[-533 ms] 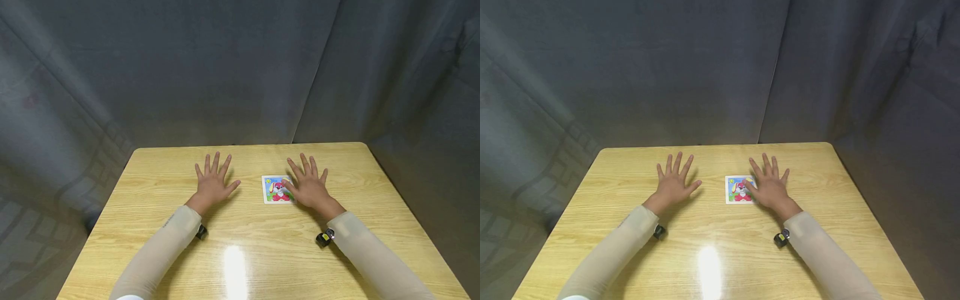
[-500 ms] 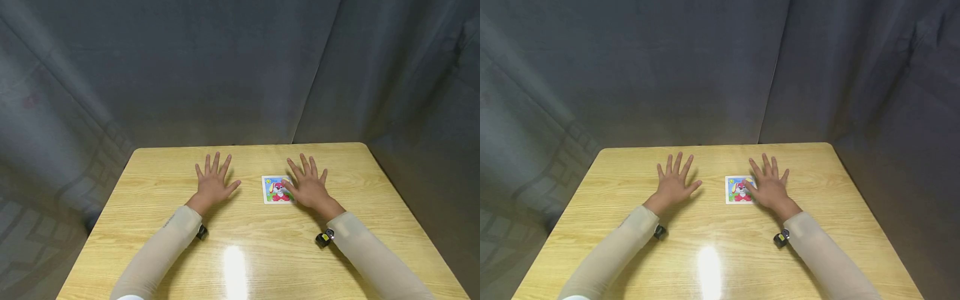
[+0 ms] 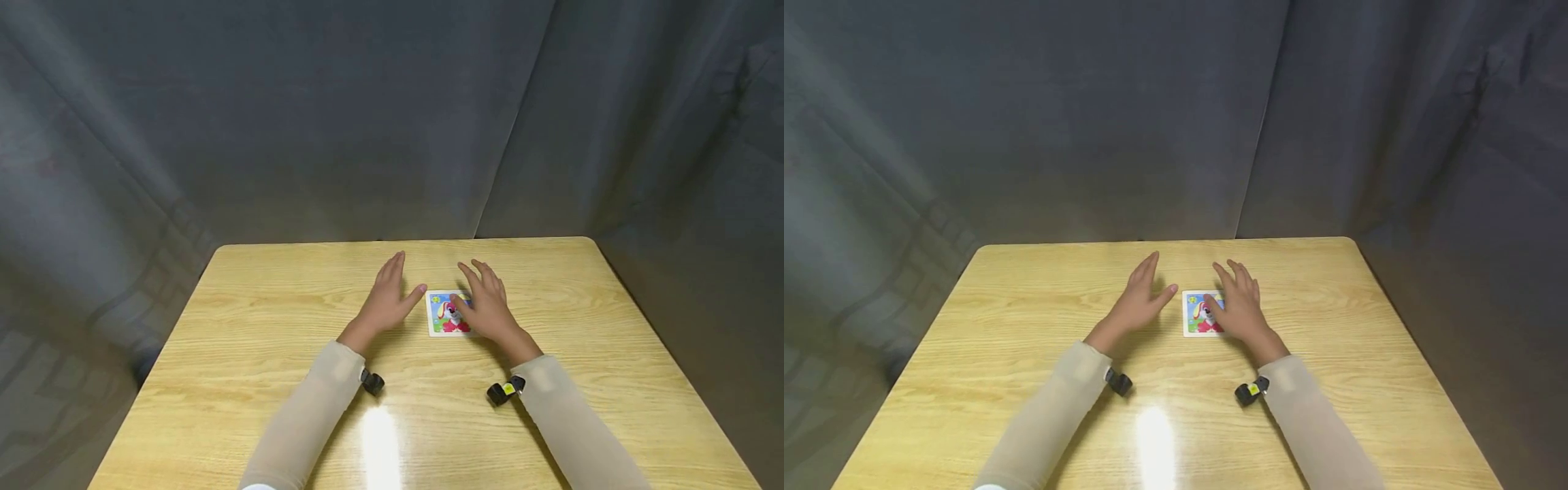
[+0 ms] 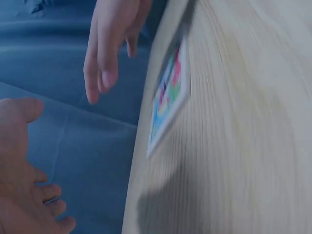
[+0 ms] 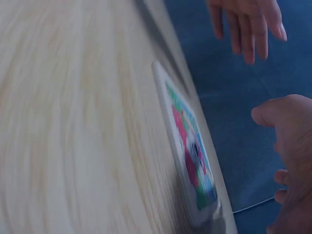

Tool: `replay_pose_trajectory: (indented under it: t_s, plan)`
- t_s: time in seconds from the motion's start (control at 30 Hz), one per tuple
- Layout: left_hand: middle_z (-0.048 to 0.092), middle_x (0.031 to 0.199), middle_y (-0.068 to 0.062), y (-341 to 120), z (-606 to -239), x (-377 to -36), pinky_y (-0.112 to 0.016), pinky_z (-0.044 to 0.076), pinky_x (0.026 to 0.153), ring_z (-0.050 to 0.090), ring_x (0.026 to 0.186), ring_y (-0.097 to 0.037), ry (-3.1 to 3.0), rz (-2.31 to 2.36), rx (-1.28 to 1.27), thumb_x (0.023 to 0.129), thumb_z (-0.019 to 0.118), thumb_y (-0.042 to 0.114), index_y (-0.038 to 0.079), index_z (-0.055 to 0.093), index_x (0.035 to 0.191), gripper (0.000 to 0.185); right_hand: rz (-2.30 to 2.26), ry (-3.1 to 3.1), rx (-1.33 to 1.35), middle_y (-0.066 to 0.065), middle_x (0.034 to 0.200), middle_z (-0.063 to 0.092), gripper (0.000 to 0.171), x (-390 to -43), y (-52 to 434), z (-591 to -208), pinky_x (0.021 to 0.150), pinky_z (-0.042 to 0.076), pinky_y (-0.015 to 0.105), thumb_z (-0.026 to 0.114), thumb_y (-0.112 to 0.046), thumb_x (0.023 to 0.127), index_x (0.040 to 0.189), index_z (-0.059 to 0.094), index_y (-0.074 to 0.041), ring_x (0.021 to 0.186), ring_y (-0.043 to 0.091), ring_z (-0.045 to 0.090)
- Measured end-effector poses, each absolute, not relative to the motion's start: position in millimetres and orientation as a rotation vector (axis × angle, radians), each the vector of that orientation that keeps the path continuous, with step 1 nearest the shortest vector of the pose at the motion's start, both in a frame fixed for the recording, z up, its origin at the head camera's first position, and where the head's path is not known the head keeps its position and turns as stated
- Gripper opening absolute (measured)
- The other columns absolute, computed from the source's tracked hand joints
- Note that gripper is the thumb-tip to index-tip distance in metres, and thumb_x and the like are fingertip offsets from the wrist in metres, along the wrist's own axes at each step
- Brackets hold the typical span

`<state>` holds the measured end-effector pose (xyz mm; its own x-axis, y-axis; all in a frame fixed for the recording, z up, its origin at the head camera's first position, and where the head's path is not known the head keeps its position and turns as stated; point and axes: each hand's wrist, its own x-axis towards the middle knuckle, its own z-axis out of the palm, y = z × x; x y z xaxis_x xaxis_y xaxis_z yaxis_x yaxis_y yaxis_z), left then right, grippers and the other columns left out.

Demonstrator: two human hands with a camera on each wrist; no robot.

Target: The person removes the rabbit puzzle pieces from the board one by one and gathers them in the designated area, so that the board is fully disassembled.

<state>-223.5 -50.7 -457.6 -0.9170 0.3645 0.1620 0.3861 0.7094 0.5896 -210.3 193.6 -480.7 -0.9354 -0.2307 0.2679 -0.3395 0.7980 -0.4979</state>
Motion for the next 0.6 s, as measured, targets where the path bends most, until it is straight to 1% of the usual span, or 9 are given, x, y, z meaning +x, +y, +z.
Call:
replay_pose_trajectory:
  t_s: [0.07,0.2,0.4,0.6]
  plan:
    - [0.011,0.161,-0.012,-42,-459,-224,-0.053,0.023,0.114,0.011,0.147,-0.033,-2.868,-1.085,-0.657,0.097,0.039,0.062,0.009,0.006,0.157,0.086,0.901,-2.783,0.424,0.021,0.156,0.019,0.067,-211,189,-482,0.108,0.009,0.069,0.058,-0.037,0.095,0.152,0.032,-0.013,0.143,0.045,0.011]
    - [0.015,0.161,-0.009,-29,-465,-227,-0.053,0.025,0.113,0.014,0.147,-0.031,-2.901,-1.14,-0.678,0.097,0.043,0.06,0.012,0.014,0.157,0.082,1.03,-2.782,0.364,0.019,0.154,0.023,0.063,-211,183,-484,0.11,0.014,0.065,0.058,-0.033,0.096,0.15,0.036,-0.01,0.143,0.042,0.014]
    - [0.024,0.159,-0.007,-17,-478,-232,-0.049,0.031,0.112,0.022,0.144,-0.029,-2.993,-1.076,-0.719,0.096,0.05,0.056,0.014,0.028,0.154,0.075,1.116,-2.826,0.293,0.017,0.152,0.029,0.054,-210,178,-492,0.108,0.026,0.063,0.057,-0.027,0.097,0.145,0.043,-0.008,0.141,0.041,0.022]
    - [0.037,0.153,-0.008,-11,-490,-234,-0.044,0.035,0.11,0.035,0.139,-0.028,-3.026,-1.01,-0.727,0.097,0.054,0.048,0.013,0.039,0.15,0.065,1.134,-2.851,0.304,0.016,0.148,0.037,0.05,-210,178,-499,0.109,0.03,0.058,0.057,-0.026,0.096,0.141,0.049,-0.005,0.138,0.038,0.03]
